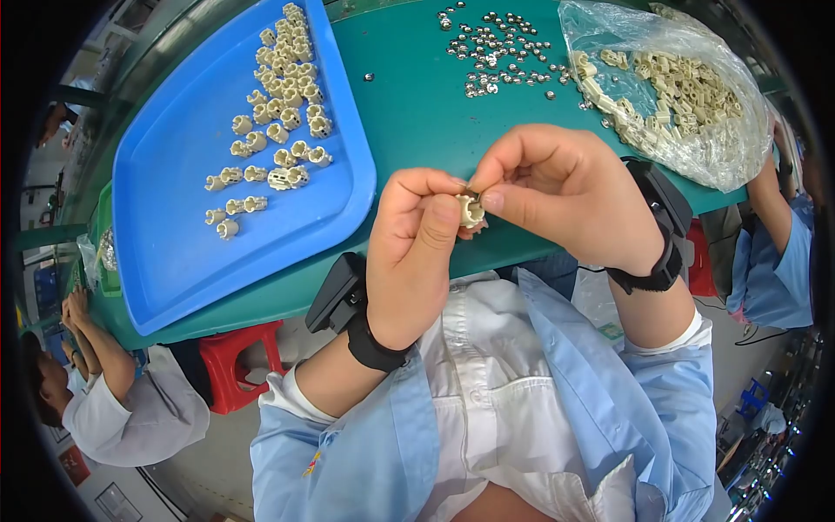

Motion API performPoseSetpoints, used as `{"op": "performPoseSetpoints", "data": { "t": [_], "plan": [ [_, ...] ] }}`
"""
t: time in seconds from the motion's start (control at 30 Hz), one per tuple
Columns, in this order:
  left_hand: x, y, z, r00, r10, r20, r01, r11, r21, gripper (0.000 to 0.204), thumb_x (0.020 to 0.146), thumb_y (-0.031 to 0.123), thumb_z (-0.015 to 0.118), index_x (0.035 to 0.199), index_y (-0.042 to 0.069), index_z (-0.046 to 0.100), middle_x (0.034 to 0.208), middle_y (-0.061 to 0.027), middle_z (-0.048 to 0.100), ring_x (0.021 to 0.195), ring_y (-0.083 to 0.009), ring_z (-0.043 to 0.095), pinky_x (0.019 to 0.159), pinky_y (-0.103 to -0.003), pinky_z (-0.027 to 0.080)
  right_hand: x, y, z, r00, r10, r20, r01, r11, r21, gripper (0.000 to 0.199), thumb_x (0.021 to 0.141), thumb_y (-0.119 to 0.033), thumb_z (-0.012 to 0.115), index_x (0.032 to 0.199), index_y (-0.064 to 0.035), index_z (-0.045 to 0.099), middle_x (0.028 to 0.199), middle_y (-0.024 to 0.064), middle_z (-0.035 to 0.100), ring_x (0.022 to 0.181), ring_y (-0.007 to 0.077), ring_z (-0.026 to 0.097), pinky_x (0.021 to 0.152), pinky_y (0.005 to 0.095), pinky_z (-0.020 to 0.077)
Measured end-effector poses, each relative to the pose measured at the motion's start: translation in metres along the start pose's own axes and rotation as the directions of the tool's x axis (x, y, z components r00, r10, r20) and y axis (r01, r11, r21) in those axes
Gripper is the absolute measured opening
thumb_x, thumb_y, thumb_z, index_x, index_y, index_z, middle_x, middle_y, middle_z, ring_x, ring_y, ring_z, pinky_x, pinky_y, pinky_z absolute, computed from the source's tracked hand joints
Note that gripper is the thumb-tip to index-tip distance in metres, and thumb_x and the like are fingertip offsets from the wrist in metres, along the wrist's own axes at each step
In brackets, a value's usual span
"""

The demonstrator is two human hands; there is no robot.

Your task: Assemble small gold-colored metal components by manually inserting a pin into a circular base.

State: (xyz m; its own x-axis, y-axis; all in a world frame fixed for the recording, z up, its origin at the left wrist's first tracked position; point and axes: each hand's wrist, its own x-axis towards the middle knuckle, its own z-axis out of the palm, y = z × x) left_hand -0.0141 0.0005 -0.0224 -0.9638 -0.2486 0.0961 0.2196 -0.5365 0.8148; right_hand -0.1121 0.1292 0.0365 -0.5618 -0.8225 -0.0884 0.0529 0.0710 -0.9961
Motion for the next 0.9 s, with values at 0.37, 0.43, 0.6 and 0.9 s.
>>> {"op": "performPoseSetpoints", "data": {
  "t": [0.37,0.43,0.6,0.9],
  "plan": [
    [-0.003,-0.002,-0.005,0.998,0.063,0.031,-0.062,0.998,-0.019,0.012,0.088,0.011,0.049,0.095,0.003,0.044,0.089,-0.0049,0.053,0.079,-0.0080,0.050,0.073,-0.022,0.042,-0.004,-0.002,0.006,0.998,0.061,0.023,-0.060,0.997,-0.052,0.009,0.079,0.003,0.056,0.087,0.0018,0.052,0.081,0.0026,0.056,0.075,0.0069,0.053,0.066,0.0188,0.0435],
    [-0.003,-0.001,-0.005,0.997,0.072,0.033,-0.072,0.997,-0.010,0.011,0.088,0.010,0.049,0.095,0.003,0.044,0.090,-0.0051,0.052,0.080,-0.0082,0.050,0.074,-0.022,0.042,-0.006,-0.002,0.008,0.998,0.059,0.007,-0.058,0.996,-0.064,0.009,0.079,0.003,0.056,0.087,0.0018,0.052,0.081,0.0026,0.056,0.074,0.0069,0.053,0.066,0.0187,0.0433],
    [-0.002,-0.001,-0.005,0.996,0.085,0.023,-0.085,0.996,-0.003,0.011,0.088,0.010,0.049,0.094,0.003,0.044,0.091,-0.0053,0.052,0.082,-0.0085,0.049,0.074,-0.022,0.041,-0.009,-0.002,0.011,1.000,-0.004,-0.028,-0.002,0.979,-0.201,0.010,0.079,0.003,0.057,0.086,0.0010,0.051,0.081,0.0022,0.055,0.075,0.0062,0.052,0.065,0.0184,0.0426],
    [-0.004,-0.004,-0.009,0.990,0.127,0.059,-0.132,0.987,0.092,0.010,0.088,0.009,0.049,0.092,0.004,0.042,0.092,-0.0060,0.051,0.082,-0.0084,0.047,0.075,-0.022,0.040,-0.007,0.005,0.017,1.000,0.004,-0.007,-0.005,0.989,-0.145,0.010,0.080,0.002,0.056,0.086,-0.0011,0.048,0.078,-0.0008,0.049,0.072,0.0055,0.045,0.063,0.0190,0.0390]
  ]
}}
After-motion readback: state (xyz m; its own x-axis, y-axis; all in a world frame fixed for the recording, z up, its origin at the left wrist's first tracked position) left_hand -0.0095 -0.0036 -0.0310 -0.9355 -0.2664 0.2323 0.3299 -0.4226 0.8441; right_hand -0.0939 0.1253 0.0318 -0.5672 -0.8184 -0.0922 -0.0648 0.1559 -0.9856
